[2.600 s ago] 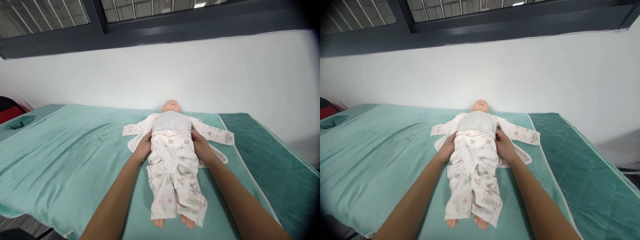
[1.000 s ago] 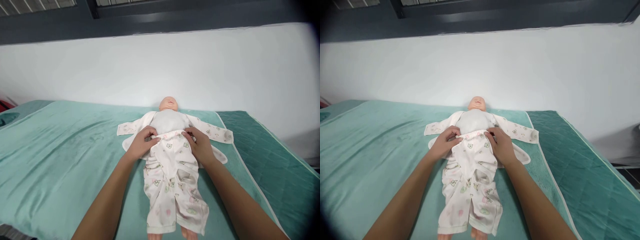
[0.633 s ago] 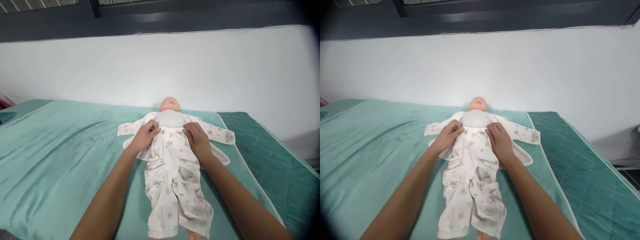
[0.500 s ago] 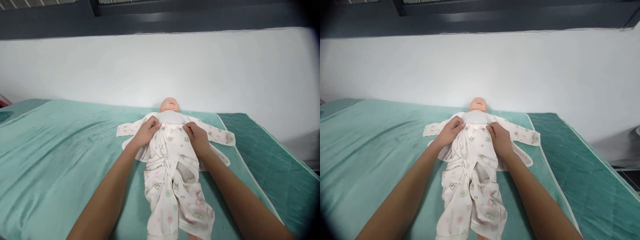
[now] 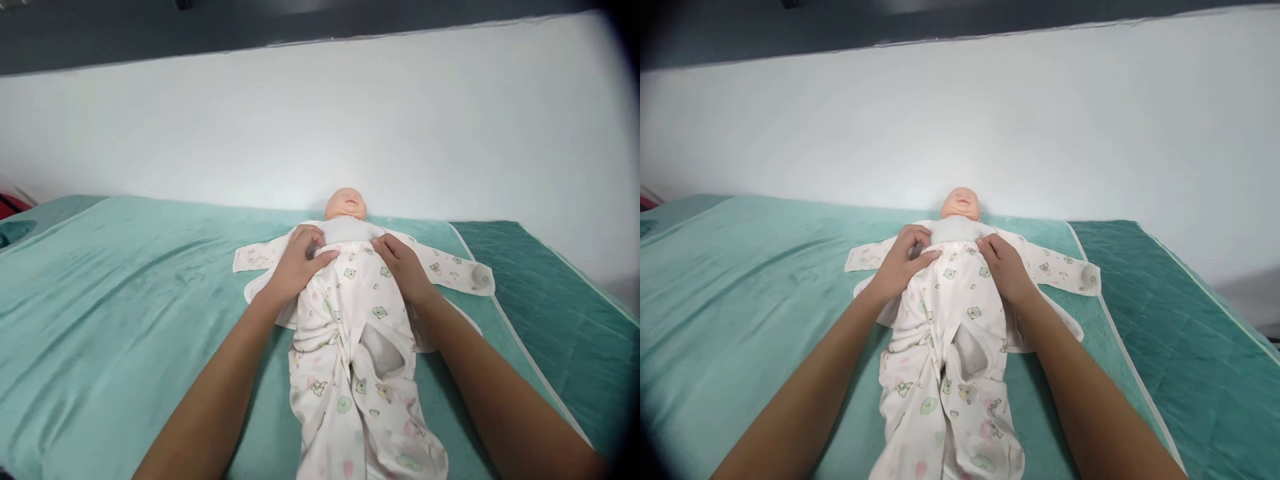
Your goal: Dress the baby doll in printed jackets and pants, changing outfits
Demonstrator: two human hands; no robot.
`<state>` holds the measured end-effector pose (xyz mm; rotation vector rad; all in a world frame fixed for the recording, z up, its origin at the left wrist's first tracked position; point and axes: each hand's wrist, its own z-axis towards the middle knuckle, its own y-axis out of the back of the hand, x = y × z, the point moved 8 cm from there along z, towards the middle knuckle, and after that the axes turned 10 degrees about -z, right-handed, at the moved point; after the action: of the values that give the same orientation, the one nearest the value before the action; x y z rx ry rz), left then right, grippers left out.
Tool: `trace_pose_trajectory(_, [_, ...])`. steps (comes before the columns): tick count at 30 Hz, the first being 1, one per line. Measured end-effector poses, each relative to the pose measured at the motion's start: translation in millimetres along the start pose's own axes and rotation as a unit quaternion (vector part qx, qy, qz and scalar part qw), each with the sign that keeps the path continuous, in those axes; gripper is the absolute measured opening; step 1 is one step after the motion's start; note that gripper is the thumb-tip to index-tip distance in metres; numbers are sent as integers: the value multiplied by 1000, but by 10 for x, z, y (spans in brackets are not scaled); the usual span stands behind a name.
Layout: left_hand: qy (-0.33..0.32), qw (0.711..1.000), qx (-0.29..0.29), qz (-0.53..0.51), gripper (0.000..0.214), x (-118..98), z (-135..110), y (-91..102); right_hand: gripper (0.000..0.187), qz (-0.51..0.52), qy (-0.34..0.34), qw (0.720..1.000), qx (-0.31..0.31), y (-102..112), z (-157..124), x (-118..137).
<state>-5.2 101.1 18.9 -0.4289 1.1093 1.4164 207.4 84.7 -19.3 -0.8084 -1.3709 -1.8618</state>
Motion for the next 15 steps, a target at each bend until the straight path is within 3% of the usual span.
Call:
trace_pose_trajectory(4, [23,999,44,-7,26,-16,38,-32,34,2,131,991,19,0,-44,212])
trace_pose_trajectory(7, [31,999,38,21,29,-18,78,-15,33,-21,177,984,27,7,-33,284])
trace_pose_trajectory(15, [98,994,5,37,26,342,375,25,39,-42,33,999,-12,-13,228,57])
